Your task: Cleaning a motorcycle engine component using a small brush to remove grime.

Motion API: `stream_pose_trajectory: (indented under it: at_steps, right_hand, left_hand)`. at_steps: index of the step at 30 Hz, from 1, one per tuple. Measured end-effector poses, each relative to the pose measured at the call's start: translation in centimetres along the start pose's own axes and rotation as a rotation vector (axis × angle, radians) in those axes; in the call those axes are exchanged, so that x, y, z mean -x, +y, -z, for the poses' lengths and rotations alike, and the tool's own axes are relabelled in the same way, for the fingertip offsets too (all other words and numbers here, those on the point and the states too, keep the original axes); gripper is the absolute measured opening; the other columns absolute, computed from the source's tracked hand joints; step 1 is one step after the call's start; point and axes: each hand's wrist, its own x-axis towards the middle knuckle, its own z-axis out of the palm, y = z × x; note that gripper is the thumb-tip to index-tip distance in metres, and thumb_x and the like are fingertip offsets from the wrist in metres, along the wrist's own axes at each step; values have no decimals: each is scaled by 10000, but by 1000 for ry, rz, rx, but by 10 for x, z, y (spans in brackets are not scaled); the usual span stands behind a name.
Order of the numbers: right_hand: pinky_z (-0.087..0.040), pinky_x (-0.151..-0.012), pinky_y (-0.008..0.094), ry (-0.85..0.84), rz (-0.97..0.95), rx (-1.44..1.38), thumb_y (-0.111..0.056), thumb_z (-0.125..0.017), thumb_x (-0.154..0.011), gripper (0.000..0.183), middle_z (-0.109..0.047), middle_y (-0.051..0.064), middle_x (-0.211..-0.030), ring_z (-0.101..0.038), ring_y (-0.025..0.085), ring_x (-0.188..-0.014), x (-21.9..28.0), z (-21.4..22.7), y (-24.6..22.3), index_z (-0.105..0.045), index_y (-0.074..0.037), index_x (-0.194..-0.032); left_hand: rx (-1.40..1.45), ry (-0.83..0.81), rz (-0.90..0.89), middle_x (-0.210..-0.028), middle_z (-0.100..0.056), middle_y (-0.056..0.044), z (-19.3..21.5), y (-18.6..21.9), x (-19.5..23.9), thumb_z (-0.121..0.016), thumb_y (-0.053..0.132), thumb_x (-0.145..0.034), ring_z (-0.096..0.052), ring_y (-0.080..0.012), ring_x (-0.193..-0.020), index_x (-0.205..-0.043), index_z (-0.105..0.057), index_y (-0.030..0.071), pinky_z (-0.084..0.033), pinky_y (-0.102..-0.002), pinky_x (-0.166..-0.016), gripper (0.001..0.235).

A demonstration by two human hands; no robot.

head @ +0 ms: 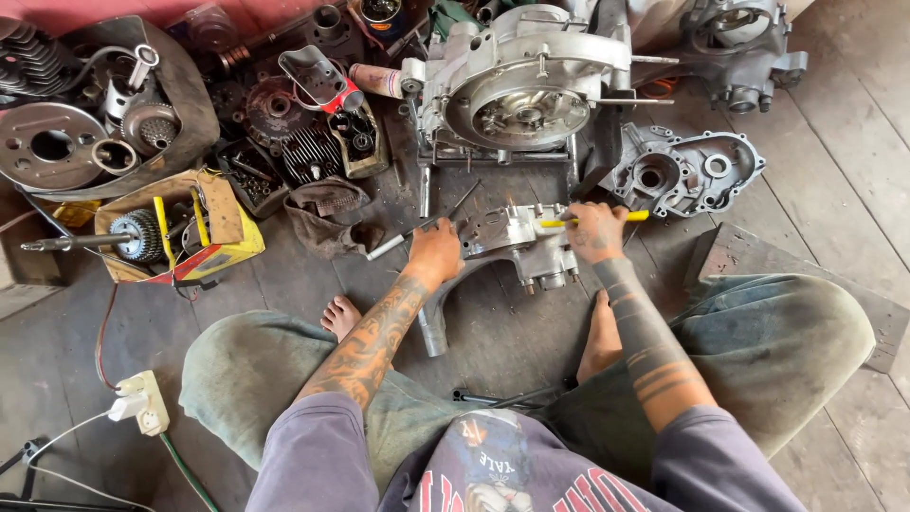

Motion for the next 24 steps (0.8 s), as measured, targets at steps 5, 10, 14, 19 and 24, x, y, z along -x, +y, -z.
stream_pose_trajectory:
  at_steps: [5,10,14,19,24]
  right_hand:
    - [-402,-975,436,6,96,-39,-289,-726,-830,166,-715,-116,-925,-692,168,-983,-1,49,-65,-700,-391,-958]
    - [-383,-944,443,51,37,166,-317,-708,-789,113,-682,-114,-827,-690,186,-901,0,1,18,-673,-375,-880]
    - [-387,-957,451,55,62,155,-297,-699,-812,101,-680,-120,-866,-685,165,-945,2,38,-47,-679,-371,-877]
    - [-381,-969,483,-7,-33,-19,-253,-672,-866,144,-722,-99,-939,-700,207,-989,0,4,-5,-701,-359,-959]
    - [-383,-970,442,18,35,-36,-266,-695,-821,172,-723,-100,-920,-701,197,-968,-2,31,-42,-685,-363,-962]
  left_hand:
    - [36,-3,-11,-1444,-526,-258,6,1,0,-747,487,-893,-686,-385,-1105,-1403,-556,-75,-448,-643,-1014,783]
    - [-11,-6,-12,-1455,-523,-257,12,4,9,-735,473,-920,-689,-373,-1102,-1408,-557,-69,-455,-624,-1014,750]
    - [3,-14,-22,-1453,-528,-258,11,0,7,-742,482,-908,-685,-384,-1119,-1415,-542,-78,-457,-639,-1011,781]
    - [15,-44,2,-1480,-507,-261,11,2,6,-728,472,-919,-667,-389,-1164,-1437,-519,-88,-431,-653,-1030,791]
    - [6,-34,2,-1482,-504,-263,7,0,0,-725,485,-921,-662,-392,-1172,-1443,-519,-82,-431,-656,-1041,798]
